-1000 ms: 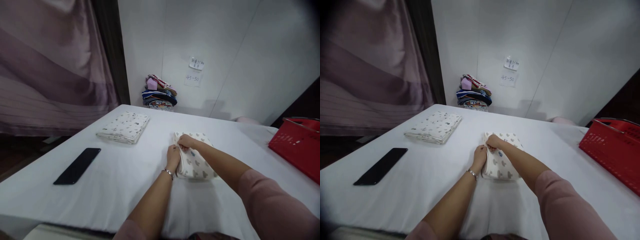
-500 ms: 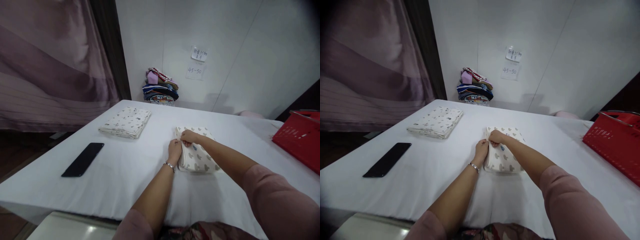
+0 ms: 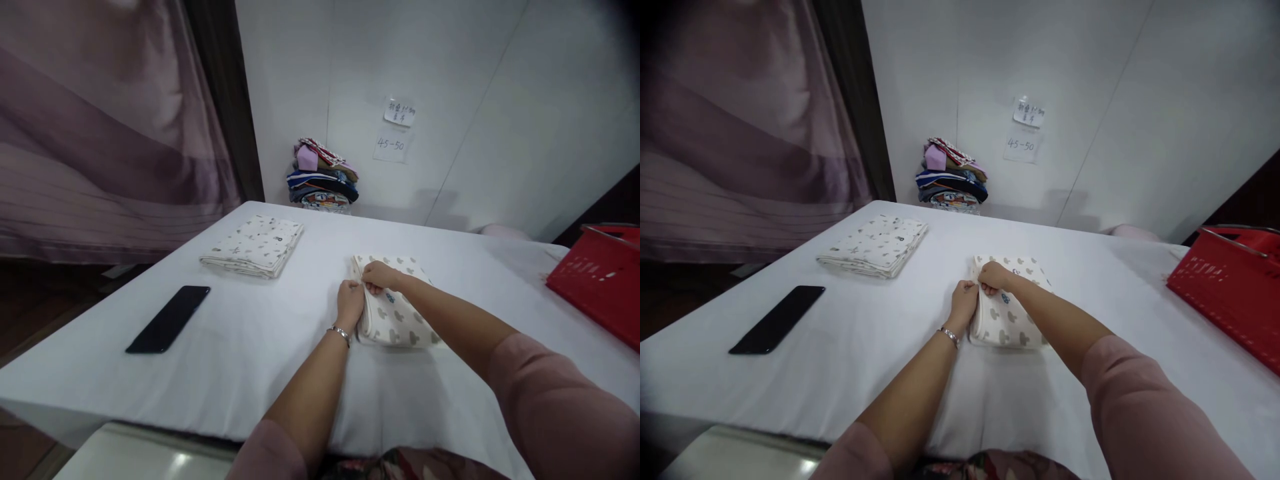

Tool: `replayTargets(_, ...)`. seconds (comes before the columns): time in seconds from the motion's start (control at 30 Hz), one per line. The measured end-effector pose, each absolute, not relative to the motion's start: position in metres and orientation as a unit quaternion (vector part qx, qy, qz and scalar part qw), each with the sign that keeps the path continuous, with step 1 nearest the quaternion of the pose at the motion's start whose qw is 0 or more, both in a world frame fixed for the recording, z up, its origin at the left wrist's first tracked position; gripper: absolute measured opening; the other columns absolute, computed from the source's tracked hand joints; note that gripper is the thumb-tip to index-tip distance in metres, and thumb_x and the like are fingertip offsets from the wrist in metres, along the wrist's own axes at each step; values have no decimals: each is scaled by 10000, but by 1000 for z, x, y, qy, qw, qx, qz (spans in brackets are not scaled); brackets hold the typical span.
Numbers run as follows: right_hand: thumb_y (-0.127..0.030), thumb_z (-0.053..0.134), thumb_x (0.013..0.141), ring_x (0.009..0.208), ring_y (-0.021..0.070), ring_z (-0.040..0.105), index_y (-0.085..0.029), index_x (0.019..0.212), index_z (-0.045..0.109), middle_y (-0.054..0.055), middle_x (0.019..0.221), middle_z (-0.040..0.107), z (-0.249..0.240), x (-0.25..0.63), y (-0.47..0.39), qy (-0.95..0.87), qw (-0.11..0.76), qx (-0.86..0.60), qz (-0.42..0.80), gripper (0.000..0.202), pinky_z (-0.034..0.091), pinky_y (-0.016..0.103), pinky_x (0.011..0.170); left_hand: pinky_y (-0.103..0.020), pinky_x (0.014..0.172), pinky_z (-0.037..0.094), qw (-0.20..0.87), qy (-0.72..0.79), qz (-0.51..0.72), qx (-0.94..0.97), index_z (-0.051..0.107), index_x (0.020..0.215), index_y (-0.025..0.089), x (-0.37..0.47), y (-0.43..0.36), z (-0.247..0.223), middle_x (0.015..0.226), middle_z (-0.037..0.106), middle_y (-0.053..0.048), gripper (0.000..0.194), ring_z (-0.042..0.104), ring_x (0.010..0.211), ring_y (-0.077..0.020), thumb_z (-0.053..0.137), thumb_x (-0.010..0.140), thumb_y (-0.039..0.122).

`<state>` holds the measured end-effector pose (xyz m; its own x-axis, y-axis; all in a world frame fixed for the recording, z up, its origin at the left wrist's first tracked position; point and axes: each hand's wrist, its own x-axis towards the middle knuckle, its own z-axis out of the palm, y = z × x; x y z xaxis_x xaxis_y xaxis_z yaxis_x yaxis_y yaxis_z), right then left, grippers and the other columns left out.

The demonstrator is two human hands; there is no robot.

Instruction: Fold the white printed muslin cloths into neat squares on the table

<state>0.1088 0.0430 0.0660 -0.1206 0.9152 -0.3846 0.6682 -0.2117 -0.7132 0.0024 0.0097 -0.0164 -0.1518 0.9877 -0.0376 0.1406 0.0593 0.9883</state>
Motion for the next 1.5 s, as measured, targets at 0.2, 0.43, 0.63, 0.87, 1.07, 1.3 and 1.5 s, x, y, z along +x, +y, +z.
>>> replayTargets(0.2, -56, 516, 723, 334, 108, 502, -161, 525, 479, -7, 415, 545, 65, 105, 41, -597, 156, -657, 432, 226, 404, 195, 344, -288, 766, 412, 440, 600, 460, 485, 571, 772, 172, 0, 8, -8, 865, 656, -71, 70, 585, 832, -183, 539, 728, 215)
replayTargets(0.43, -55, 500, 742, 431, 89, 544, -138, 673, 564, -14, 521, 579, 65, 109, 27, -575, 201, -641, 467, 125, 467, 182, 452, -287, 727, 424, 456, 593, 467, 471, 562, 752, 173, -3, 5, -1, 833, 661, -69, 158, 589, 804, -181, 509, 800, 314)
replayTargets(0.63, -18, 486, 719, 616, 85, 601, -116, 903, 633, 29, 762, 657, 57, 115, 1, -531, 309, -601, 511, 255, 508, 188, 629, -299, 766, 430, 440, 591, 461, 494, 570, 802, 167, -4, 6, -1, 863, 659, -76, 184, 604, 840, -197, 608, 753, 340)
replayTargets(0.87, -231, 485, 805, 1094, 209, 563, -205, 1074, 640, 73, 1169, 625, 42, 167, -53, -681, 360, -599, 221, 312, 436, 372, 967, -306, 809, 440, 457, 589, 465, 477, 554, 895, 171, -6, 8, -3, 957, 647, -77, 197, 597, 900, -193, 599, 760, 307)
replayTargets(1.07, -414, 520, 808, 1072, 268, 589, -159, 1319, 494, 147, 1223, 583, 27, 252, -81, -526, 294, -785, 147, 571, 461, 393, 919, -312, 851, 439, 457, 588, 460, 485, 518, 1000, 175, -5, 8, -4, 1092, 614, -107, 264, 585, 982, -206, 582, 765, 277)
replayTargets(1.3, -380, 648, 738, 890, 213, 651, -181, 1425, 359, 102, 1054, 649, 21, 260, -86, -448, 362, -750, 325, 772, 503, 324, 807, -329, 950, 413, 459, 594, 450, 484, 485, 1122, 165, -8, 7, 5, 1225, 561, -137, 351, 537, 1124, -234, 561, 795, 268)
replayTargets(1.5, -130, 686, 644, 850, 200, 657, -158, 1312, 515, 57, 934, 683, 53, 310, -40, -534, 279, -775, 194, 689, 504, 280, 782, -294, 816, 505, 544, 531, 449, 470, 398, 1257, 195, 31, -26, 0, 1307, 512, -123, 506, 599, 1021, -193, 570, 782, 176)
